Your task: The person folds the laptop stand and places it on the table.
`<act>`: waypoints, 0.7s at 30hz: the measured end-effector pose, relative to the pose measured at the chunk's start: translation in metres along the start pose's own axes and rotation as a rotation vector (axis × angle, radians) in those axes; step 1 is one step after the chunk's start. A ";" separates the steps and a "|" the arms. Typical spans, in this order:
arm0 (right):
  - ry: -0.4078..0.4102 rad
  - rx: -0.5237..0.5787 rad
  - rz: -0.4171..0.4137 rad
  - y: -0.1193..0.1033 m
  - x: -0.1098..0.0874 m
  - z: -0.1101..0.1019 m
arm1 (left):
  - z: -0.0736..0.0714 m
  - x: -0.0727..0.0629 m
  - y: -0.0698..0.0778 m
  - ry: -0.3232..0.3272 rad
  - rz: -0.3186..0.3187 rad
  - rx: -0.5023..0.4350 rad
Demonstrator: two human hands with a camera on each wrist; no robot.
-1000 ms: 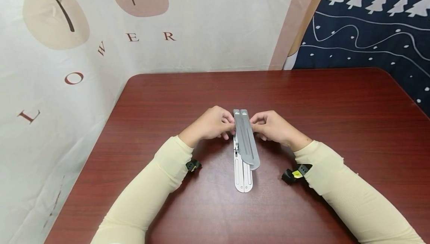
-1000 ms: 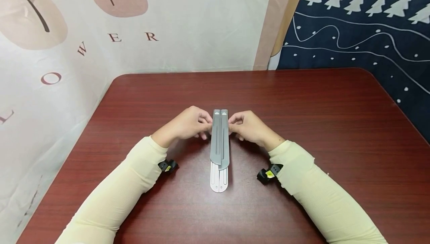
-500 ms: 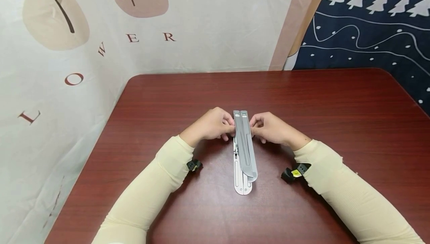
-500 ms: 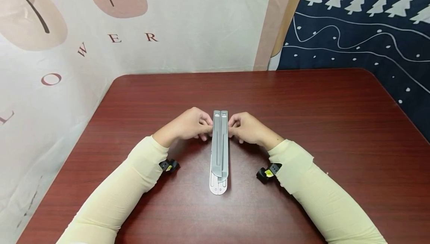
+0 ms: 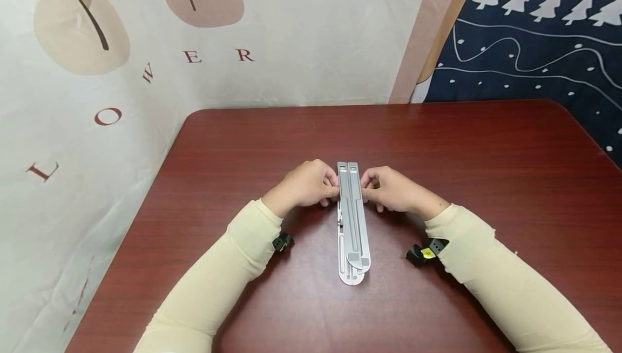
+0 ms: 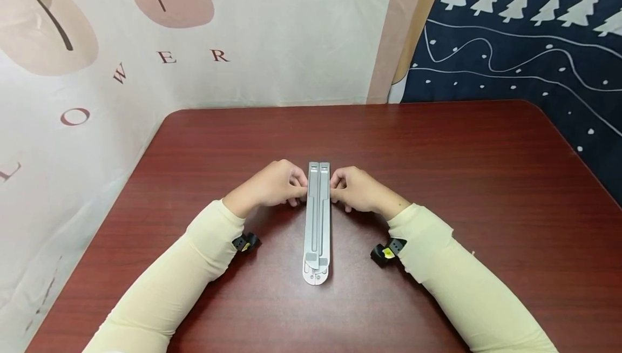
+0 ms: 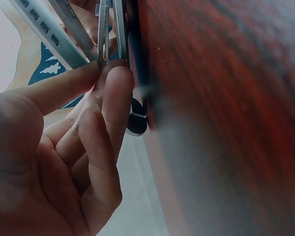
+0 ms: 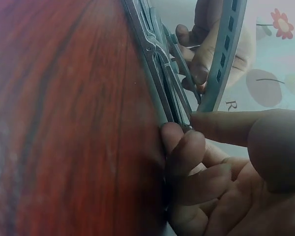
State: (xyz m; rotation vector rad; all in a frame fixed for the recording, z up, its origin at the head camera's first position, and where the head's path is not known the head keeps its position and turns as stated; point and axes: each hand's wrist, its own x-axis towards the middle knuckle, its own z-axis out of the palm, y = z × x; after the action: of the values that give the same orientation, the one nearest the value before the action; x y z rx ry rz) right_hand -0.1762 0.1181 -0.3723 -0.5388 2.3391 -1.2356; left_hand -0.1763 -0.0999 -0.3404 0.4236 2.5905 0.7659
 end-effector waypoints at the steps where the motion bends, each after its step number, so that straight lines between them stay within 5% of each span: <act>1: 0.001 -0.016 0.001 0.000 0.000 0.000 | 0.000 0.000 0.000 0.002 0.000 0.011; 21: -0.009 -0.112 -0.028 -0.002 -0.001 0.003 | 0.002 -0.002 -0.004 0.034 0.018 0.167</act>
State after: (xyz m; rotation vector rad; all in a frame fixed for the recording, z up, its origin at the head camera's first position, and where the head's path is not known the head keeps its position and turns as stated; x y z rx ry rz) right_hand -0.1731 0.1152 -0.3718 -0.6148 2.4121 -1.1165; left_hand -0.1745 -0.1023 -0.3438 0.4881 2.6968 0.5697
